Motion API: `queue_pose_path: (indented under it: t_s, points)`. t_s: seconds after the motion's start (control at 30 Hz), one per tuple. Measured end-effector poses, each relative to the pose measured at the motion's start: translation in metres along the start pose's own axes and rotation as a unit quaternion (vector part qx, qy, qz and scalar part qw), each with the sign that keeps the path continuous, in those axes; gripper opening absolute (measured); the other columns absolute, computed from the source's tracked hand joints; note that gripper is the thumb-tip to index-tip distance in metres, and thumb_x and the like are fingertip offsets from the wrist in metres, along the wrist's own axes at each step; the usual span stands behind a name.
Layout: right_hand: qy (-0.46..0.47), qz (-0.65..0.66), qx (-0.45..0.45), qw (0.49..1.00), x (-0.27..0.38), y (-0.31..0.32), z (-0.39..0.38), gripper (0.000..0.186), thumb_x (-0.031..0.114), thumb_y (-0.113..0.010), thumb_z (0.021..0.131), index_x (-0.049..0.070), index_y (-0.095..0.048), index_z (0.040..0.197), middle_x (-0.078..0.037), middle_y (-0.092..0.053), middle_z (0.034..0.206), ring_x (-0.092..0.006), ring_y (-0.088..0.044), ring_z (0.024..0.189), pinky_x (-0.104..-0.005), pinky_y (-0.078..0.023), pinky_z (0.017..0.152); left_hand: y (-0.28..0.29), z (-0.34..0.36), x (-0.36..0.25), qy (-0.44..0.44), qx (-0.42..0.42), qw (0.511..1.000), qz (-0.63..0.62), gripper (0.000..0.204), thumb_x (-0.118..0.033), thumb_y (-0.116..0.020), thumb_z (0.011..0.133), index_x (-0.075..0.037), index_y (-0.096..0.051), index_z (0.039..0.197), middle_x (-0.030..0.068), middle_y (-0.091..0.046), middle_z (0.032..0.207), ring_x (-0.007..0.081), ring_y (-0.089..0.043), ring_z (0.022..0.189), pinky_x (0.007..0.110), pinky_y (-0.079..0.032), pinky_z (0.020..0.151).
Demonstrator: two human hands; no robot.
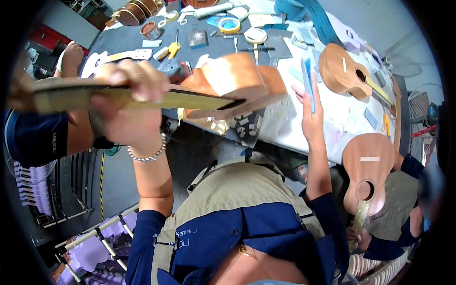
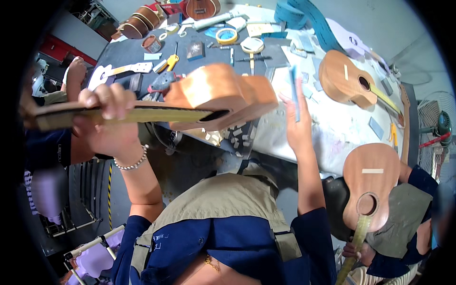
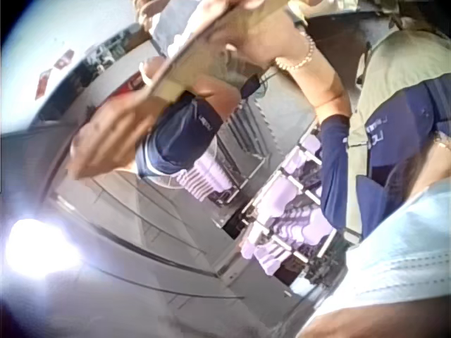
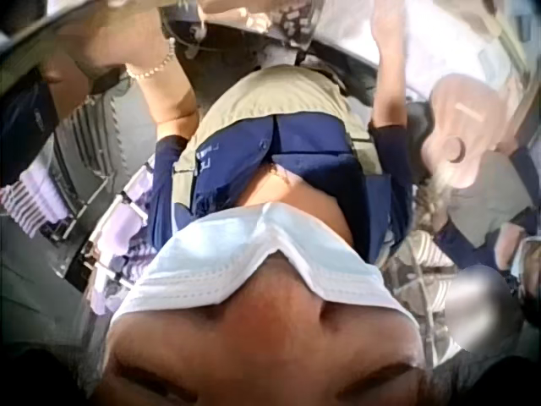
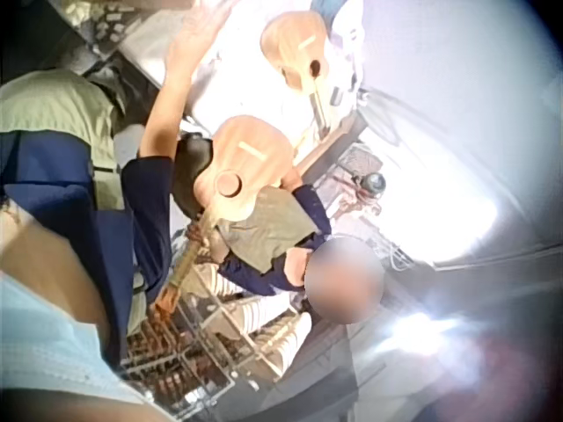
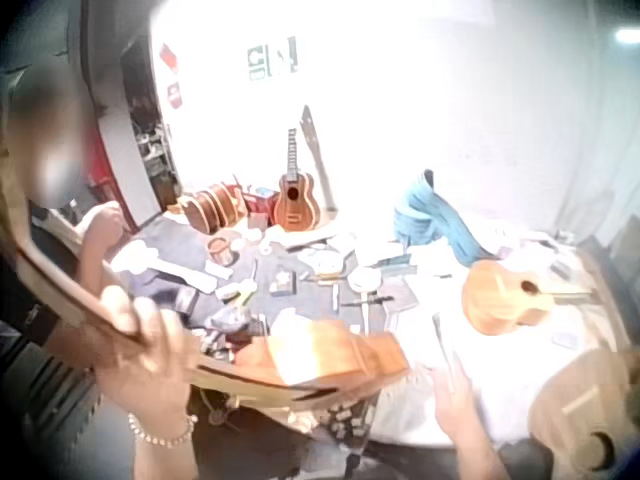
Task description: The person sands the body and neck of a wooden guitar using sandpaper and a sanding block. They handle multiple unfinished guitars, moving them between a workbench and a drying rack. The person also uses a utility knife to trim the edges of the guitar body.
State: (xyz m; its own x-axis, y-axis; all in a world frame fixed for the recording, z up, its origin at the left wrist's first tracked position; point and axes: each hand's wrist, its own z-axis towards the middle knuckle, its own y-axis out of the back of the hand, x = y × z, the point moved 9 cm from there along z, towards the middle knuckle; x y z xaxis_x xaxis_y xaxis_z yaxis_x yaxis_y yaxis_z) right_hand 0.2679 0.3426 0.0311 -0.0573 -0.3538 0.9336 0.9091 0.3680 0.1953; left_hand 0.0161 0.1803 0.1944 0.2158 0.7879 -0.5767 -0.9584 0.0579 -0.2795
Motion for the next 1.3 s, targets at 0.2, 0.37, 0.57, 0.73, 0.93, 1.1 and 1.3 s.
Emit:
queue_pose_path:
  t_s: [0.2,0.37,0.57,0.73,0.93,1.1,1.3]
  points:
    - [0.307,-0.387,0.224,0.840,0.137,-0.106,-0.009,0.056,0.006,-0.055,0.075,0.002,-0.041,0.129,-0.018,-0.031,0.139,-0.0337,-0.033,0.127,-0.0423,-0.032,0.102,-0.040,0.009,0.011,-0.002,0.013,0.999,0.032,0.042,-0.049,-0.040,0.091,-0.007,-0.045,0.089,0.0027,-0.046,0.059,0.0133,-0.044,0.046,0.029,-0.040,0.048]
    - [0.277,-0.381,0.250,0.846,0.131,-0.120,-0.010,0.057,0.009,-0.062,0.075,0.005,-0.042,0.129,-0.014,-0.029,0.142,-0.0351,-0.029,0.129,-0.0454,-0.028,0.105,-0.035,0.000,0.010,-0.004,-0.058,0.996,0.073,0.042,-0.050,-0.038,0.092,-0.009,-0.045,0.089,0.0014,-0.045,0.059,0.0118,-0.041,0.045,0.028,-0.040,0.050]
    - [0.248,-0.405,0.280,0.834,0.150,-0.076,-0.001,0.063,0.019,-0.063,0.075,0.006,-0.039,0.132,-0.014,-0.031,0.141,-0.0335,-0.029,0.130,-0.0503,-0.020,0.107,-0.029,0.000,0.004,-0.016,-0.021,0.999,0.025,0.042,-0.051,-0.037,0.092,-0.009,-0.044,0.090,0.0012,-0.046,0.064,0.0125,-0.043,0.048,0.029,-0.040,0.053]
    - [0.324,-0.458,0.315,0.766,0.119,-0.139,-0.002,0.064,0.034,-0.055,0.083,0.005,-0.033,0.136,-0.012,-0.027,0.144,-0.0283,-0.024,0.134,-0.0478,-0.011,0.110,-0.018,-0.013,0.005,-0.029,-0.061,0.998,-0.010,0.048,-0.054,-0.042,0.087,-0.007,-0.043,0.087,0.0040,-0.046,0.058,0.0165,-0.046,0.047,0.028,-0.039,0.043]
    - [0.137,-0.149,0.188,0.961,0.043,-0.099,0.006,0.086,0.064,-0.036,0.084,0.003,-0.017,0.141,-0.016,-0.020,0.146,-0.0277,-0.020,0.135,-0.0487,-0.012,0.109,0.004,-0.029,-0.010,-0.043,-0.054,0.998,-0.015,0.044,-0.054,-0.041,0.089,-0.010,-0.042,0.088,0.0006,-0.049,0.064,0.0109,-0.043,0.050,0.024,-0.036,0.049]
    - [0.119,-0.464,0.203,0.854,-0.015,-0.065,0.022,0.099,0.031,-0.076,0.064,0.004,-0.019,0.141,-0.013,-0.023,0.146,-0.0251,-0.022,0.135,-0.0496,-0.009,0.109,0.018,-0.036,-0.018,-0.062,-0.044,0.997,-0.023,0.048,-0.058,-0.035,0.089,-0.010,-0.040,0.089,0.0017,-0.048,0.064,0.0143,-0.046,0.049,0.026,-0.039,0.047]
    - [0.057,-0.035,0.122,0.990,0.037,-0.088,0.001,0.101,0.026,-0.080,0.060,0.004,-0.023,0.140,-0.019,-0.029,0.142,-0.0298,-0.028,0.132,-0.0411,-0.020,0.108,0.000,-0.019,-0.002,-0.044,-0.056,0.997,-0.021,0.049,-0.058,-0.041,0.087,-0.008,-0.041,0.084,0.0028,-0.047,0.058,0.0140,-0.046,0.047,0.028,-0.041,0.044]
